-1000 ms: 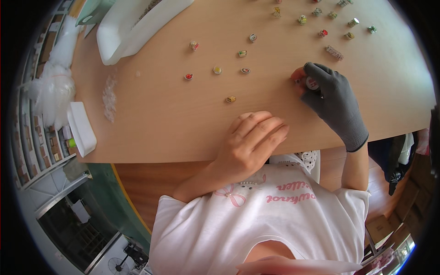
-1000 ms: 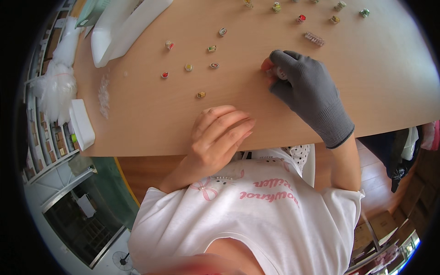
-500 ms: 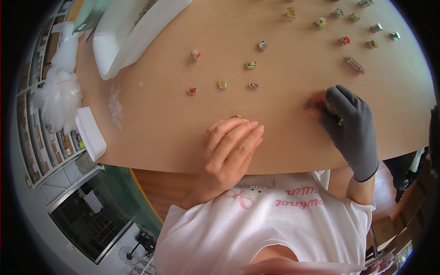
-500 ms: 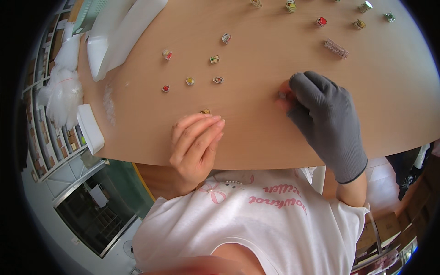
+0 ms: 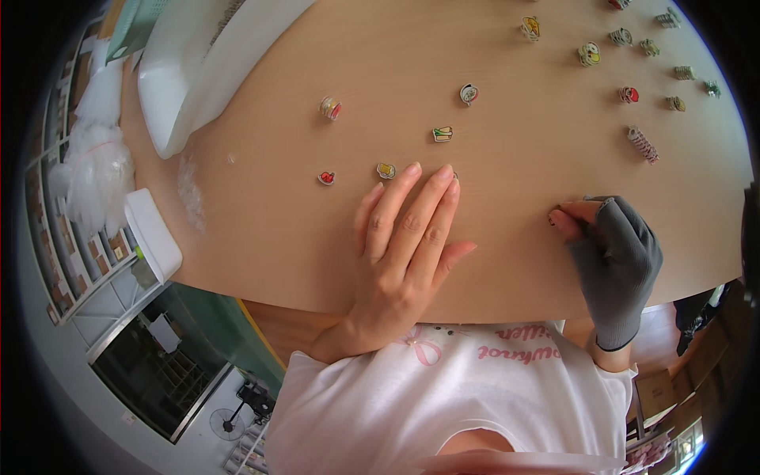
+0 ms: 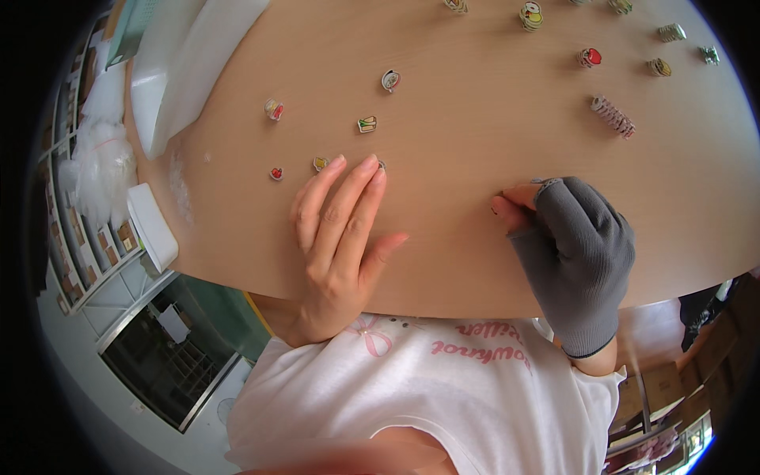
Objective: The person assembles small plastic decorative parts by hand, fitting one piece into another to create finished assemblies, then places the completed items into a plastic container.
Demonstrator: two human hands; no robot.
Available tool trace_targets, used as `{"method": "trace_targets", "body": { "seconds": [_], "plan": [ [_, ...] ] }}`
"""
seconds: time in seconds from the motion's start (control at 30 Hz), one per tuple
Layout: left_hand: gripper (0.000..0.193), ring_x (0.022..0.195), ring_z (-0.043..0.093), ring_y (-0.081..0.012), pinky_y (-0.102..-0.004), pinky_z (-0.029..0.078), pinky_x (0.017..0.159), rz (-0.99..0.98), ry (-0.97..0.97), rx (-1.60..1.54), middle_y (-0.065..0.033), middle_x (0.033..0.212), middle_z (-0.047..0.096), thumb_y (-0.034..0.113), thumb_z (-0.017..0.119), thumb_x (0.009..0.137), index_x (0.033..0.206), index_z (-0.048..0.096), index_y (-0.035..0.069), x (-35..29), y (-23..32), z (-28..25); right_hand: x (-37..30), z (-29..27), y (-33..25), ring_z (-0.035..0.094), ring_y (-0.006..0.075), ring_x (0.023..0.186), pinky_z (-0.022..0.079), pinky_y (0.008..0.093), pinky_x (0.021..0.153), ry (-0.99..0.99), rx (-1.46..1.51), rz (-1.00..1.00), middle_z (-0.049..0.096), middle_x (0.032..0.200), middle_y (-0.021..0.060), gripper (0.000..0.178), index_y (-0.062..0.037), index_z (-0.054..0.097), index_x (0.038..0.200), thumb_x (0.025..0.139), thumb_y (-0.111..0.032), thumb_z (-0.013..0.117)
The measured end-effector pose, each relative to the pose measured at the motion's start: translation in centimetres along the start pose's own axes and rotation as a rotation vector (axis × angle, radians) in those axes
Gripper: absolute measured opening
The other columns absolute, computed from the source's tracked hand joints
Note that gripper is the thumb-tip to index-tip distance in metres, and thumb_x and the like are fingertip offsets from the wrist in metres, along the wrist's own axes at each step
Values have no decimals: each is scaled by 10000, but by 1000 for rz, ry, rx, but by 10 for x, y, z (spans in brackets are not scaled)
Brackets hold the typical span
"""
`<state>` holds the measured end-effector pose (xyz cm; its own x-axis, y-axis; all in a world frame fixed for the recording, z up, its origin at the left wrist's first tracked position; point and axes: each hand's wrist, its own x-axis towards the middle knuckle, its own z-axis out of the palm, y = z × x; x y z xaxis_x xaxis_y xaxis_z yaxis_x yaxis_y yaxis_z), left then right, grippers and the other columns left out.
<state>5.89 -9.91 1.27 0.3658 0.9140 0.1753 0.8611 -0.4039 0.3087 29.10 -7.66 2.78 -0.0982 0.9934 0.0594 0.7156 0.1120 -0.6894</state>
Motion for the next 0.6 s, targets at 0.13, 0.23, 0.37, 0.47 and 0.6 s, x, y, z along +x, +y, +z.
{"method": "trace_targets", "body": {
  "seconds": [0.13,0.23,0.37,0.47,0.6],
  "plan": [
    [436,1285,550,-271,-460,385,1093,7,17,-29,-73,1336,652,322,653,961,1271,677,17,-1,-2,-1,-5,-4,3,581,188,615,475,290,616,-31,109,37,605,739,85,152,-21,673,938,821,-26,769],
    [414,1276,553,-274,-454,401,1079,10,18,-55,-85,1313,661,292,689,937,1241,694,11,-1,-3,-3,-15,-11,11,571,132,646,461,249,623,-39,366,126,646,779,55,250,-8,626,1114,878,9,707],
    [379,1193,580,-332,-440,476,975,66,93,-58,-129,1258,678,263,700,930,1189,718,-14,-1,-9,2,-27,-25,-1,568,105,668,442,214,621,23,722,616,660,825,44,330,3,559,1237,922,24,653],
    [345,1173,587,-337,-433,491,954,96,129,-54,-133,1234,689,251,702,929,1164,734,0,-1,-5,0,-48,-38,22,591,104,675,441,202,615,-8,647,517,685,905,90,294,10,568,1220,949,-44,669],
    [339,1150,590,-341,-427,513,917,232,17,-130,-144,1213,694,239,709,922,1154,734,-7,3,12,-2,-66,-40,33,588,105,679,450,206,619,-37,519,470,698,922,93,266,22,567,1199,966,-69,658]
  ]
}}
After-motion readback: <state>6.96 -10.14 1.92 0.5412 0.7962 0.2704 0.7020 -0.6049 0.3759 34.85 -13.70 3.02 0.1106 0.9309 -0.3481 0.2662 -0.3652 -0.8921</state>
